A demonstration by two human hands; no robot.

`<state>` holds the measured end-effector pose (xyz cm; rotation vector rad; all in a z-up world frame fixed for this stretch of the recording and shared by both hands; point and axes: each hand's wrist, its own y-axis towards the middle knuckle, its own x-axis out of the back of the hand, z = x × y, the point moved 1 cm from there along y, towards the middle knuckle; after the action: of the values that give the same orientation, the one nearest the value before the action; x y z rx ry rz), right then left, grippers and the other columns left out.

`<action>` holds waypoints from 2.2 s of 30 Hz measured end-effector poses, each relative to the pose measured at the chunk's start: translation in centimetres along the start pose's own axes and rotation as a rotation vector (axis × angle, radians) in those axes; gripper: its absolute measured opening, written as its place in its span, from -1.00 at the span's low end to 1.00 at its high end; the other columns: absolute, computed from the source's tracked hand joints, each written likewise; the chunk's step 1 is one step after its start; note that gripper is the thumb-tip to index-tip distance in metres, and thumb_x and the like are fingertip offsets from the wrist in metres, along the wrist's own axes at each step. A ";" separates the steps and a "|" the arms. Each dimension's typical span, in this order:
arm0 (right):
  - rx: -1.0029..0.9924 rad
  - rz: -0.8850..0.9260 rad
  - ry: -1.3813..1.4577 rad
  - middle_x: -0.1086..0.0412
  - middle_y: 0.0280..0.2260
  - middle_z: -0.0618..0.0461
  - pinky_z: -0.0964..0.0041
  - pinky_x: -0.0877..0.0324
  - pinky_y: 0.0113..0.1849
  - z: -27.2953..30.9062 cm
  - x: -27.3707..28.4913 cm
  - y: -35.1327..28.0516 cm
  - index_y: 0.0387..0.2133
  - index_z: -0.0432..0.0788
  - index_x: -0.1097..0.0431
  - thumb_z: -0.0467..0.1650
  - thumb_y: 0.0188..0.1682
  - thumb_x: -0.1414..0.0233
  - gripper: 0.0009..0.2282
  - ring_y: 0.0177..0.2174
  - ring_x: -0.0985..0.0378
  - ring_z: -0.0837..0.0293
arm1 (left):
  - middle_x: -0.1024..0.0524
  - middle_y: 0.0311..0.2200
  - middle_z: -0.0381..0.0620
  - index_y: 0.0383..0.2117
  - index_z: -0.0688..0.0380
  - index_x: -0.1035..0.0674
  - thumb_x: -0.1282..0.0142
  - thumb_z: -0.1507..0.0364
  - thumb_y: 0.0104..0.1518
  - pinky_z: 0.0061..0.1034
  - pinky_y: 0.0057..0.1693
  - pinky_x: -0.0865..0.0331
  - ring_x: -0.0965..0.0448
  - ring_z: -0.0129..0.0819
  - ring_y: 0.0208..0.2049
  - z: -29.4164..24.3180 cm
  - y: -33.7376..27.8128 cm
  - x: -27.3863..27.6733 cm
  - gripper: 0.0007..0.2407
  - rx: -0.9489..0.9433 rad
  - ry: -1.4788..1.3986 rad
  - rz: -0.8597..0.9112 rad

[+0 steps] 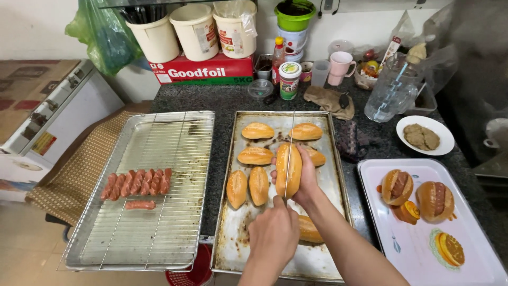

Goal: The recorder prepares hot dogs by slicing buns, placing sausages inside, drizzling sauce using a piping bag, and arranging them on a tray.

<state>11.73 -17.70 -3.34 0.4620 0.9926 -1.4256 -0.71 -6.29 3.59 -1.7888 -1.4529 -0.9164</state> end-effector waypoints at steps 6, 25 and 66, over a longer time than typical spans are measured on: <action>-0.049 -0.038 0.042 -0.40 -0.41 -0.01 0.22 -0.38 -0.61 0.2 1.0 1.0 -0.12 -0.08 -0.35 -0.02 0.10 0.20 -0.57 -0.63 -0.43 0.10 | -0.58 -0.63 0.01 -0.19 0.37 -0.43 0.11 0.38 0.26 -0.20 -0.47 -0.55 -0.63 -0.03 -0.67 0.7 -1.0 -0.6 -0.78 0.007 -0.003 0.075; -0.054 0.007 -0.022 -0.39 -0.47 0.03 0.36 -0.36 -0.65 0.7 -1.3 1.3 -0.12 -0.12 -0.33 -0.04 0.15 0.30 -0.55 -0.67 -0.40 0.18 | -0.58 -0.60 0.01 -0.20 0.34 -0.45 0.08 0.37 0.24 -0.16 -0.45 -0.53 -0.62 -0.05 -0.64 2.2 -1.7 -1.8 -0.77 0.035 0.015 0.057; -0.029 -0.424 -0.064 -0.45 -0.09 -0.06 0.06 -0.40 -0.17 4.4 8.9 6.0 0.04 -0.10 -0.40 -0.05 0.13 0.25 -0.52 -0.20 -0.46 0.05 | -0.67 -0.57 -0.45 -0.08 -0.40 -0.54 -0.10 0.21 0.14 -0.50 -0.49 -0.57 -0.65 -0.53 -0.65 23.1 -8.9 -13.2 -0.78 0.017 -0.028 0.114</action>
<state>17.40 -25.58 -9.65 0.1872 1.0998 -1.7882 -8.66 7.46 -19.58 -1.8583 -1.3568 -0.8218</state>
